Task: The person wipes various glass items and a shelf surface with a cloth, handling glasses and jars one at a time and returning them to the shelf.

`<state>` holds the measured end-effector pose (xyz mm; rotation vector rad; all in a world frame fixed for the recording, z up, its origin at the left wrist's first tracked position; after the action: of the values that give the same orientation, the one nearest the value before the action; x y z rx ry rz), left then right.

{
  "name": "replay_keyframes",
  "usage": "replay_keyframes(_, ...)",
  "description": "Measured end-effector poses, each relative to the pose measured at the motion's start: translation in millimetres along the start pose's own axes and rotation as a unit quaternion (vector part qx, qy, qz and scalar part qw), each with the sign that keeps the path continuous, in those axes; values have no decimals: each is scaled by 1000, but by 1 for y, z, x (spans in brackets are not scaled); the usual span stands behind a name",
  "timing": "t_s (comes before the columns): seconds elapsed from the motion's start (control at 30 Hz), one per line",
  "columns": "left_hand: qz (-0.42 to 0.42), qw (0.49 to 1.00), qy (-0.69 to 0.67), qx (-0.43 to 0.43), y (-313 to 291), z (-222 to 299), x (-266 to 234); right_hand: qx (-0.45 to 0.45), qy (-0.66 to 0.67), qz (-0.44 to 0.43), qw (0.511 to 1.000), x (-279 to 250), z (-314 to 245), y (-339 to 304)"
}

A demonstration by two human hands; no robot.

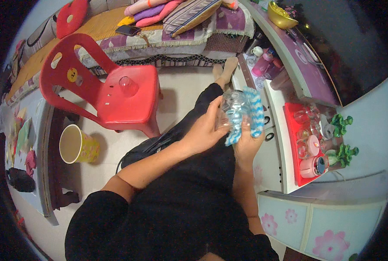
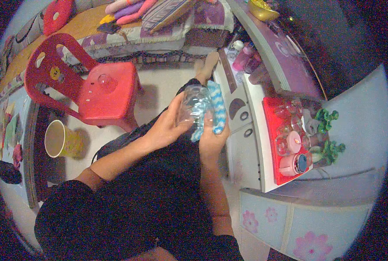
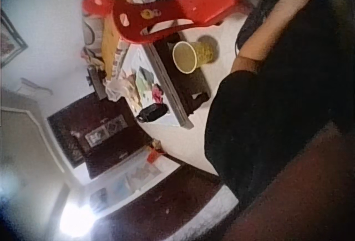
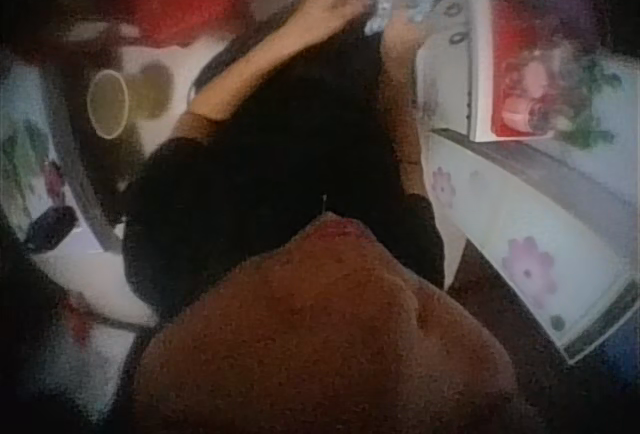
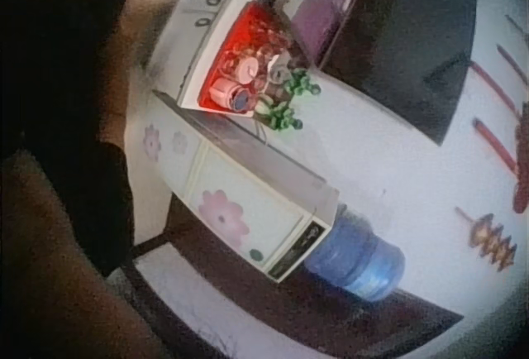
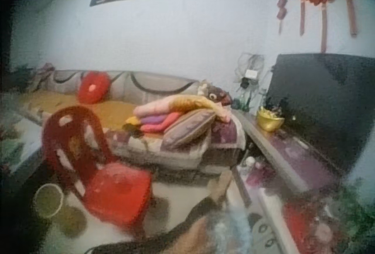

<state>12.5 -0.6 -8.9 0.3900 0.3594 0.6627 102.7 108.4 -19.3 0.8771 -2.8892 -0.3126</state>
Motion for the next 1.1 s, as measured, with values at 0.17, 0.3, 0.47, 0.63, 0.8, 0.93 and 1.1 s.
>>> replay_keyframes(0.17, -96, 969, 215, -71, 11, 20, -11, -279, -249, -53, 926, 4, -43, 6)
replay_keyframes(0.3, -23, 990, 140, 3, 6, -1, -12, -272, -265, -49, 924, 16, -52, -3)
replay_keyframes(0.47, 51, 982, -179, -40, 7, 11, -7, -242, -134, -32, 961, 23, -50, 1)
replay_keyframes(0.63, 93, 941, -318, -65, 5, 25, -1, 42, 101, -54, 992, 34, -22, -16)
replay_keyframes(0.8, 10, 970, -241, -20, 9, 25, 2, -49, 68, 1, 997, 25, -26, -1)
replay_keyframes(0.93, -126, 963, -223, -79, 13, 22, -7, -120, -52, 37, 991, -9, -34, 13)
replay_keyframes(1.1, -60, 906, -394, -142, 13, 11, -2, -158, -228, -78, 958, -7, -55, 5)
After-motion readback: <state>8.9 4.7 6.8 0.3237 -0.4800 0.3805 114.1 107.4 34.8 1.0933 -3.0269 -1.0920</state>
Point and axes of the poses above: each hand's wrist, its own y-axis towards the middle knuckle, its own x-axis out of the palm, z = x × y, the point moved 2 cm from there along y, towards the middle knuckle, and after that the axes turned 7 degrees about x, right-handed, at the moved point
